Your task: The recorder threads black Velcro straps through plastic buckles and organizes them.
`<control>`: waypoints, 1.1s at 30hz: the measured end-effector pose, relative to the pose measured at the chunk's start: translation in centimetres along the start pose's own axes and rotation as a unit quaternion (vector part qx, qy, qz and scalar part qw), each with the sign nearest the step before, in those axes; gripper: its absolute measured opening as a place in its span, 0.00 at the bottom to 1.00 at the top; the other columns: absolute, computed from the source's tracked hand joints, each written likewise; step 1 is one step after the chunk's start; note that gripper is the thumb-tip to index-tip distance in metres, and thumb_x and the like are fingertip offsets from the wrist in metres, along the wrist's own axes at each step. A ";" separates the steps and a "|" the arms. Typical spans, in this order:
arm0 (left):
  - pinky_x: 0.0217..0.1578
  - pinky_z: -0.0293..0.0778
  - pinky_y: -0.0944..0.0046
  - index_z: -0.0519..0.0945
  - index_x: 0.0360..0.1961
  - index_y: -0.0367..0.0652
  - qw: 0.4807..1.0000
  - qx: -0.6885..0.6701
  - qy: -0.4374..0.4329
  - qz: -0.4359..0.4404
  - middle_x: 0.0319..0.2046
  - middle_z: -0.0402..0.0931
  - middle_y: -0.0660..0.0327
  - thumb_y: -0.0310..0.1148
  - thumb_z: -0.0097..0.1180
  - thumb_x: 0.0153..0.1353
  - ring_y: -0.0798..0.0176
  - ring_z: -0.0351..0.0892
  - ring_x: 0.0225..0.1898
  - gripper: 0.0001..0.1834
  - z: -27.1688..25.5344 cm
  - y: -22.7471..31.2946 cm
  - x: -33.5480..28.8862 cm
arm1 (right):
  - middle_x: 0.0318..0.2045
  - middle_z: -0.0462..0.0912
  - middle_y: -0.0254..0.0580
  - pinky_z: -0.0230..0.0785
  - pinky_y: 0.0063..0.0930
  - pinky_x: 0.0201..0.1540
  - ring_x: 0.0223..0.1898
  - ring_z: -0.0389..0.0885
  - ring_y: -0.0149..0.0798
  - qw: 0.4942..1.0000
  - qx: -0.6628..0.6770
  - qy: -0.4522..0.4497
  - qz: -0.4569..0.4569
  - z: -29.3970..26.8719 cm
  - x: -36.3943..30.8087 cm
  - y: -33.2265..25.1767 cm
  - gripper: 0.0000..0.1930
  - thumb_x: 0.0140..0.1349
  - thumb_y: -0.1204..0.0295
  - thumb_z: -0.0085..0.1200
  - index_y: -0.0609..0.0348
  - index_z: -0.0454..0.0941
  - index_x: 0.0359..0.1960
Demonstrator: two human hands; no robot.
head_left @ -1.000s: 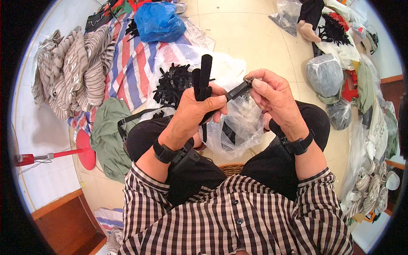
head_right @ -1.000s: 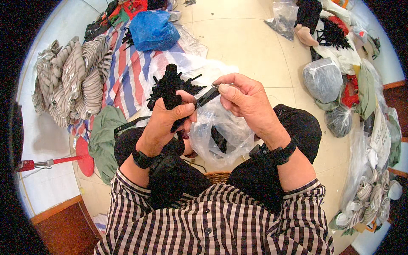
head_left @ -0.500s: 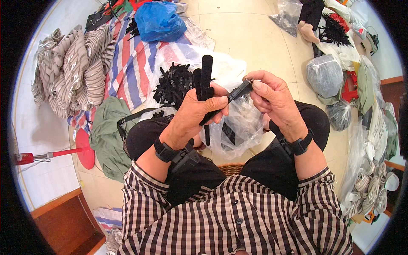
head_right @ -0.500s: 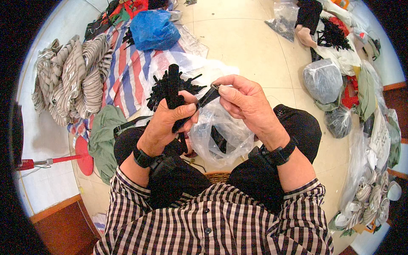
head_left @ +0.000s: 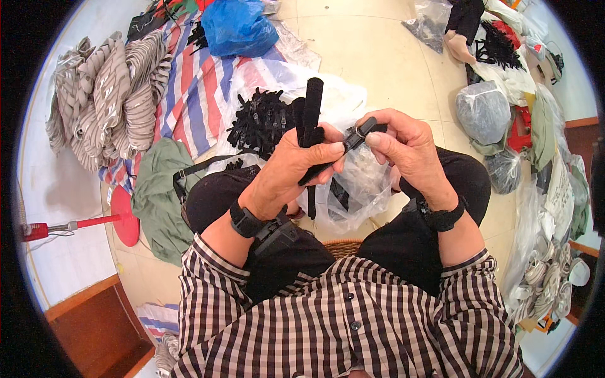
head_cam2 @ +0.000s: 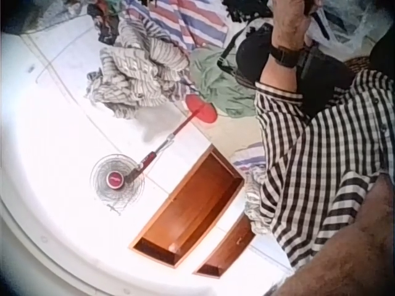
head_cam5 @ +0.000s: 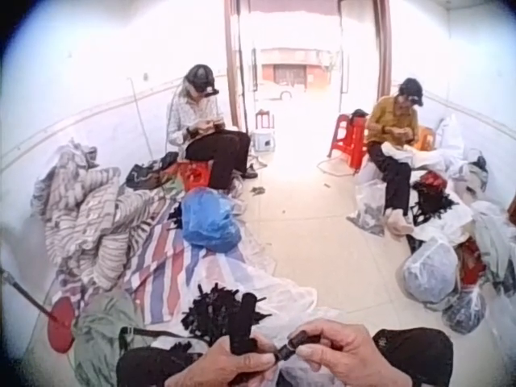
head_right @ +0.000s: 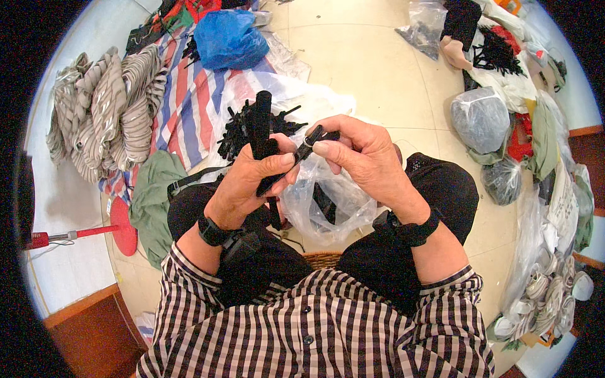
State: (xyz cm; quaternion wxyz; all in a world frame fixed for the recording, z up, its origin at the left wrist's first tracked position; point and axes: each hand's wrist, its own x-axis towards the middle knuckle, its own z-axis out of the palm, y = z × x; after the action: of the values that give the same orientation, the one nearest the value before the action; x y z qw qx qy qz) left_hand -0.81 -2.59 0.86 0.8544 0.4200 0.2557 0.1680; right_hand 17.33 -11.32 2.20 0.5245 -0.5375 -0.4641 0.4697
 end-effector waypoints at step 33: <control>0.15 0.58 0.78 0.75 0.31 0.40 0.998 0.062 0.014 0.004 0.20 0.74 0.64 0.32 0.57 0.56 0.76 0.68 0.17 0.07 0.5 0.3 -0.3 | 0.22 0.77 0.29 0.50 0.08 0.18 0.18 0.63 0.15 0.971 0.189 -0.080 0.124 -0.2 -0.1 0.5 0.09 0.56 0.72 0.55 0.59 0.77 0.38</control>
State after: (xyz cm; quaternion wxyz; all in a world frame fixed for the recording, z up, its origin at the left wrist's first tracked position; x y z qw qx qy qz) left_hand -0.83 -2.89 1.42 0.8225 0.4705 0.2758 0.1612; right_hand 17.55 -11.46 1.74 0.5156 -0.4425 -0.3372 0.6517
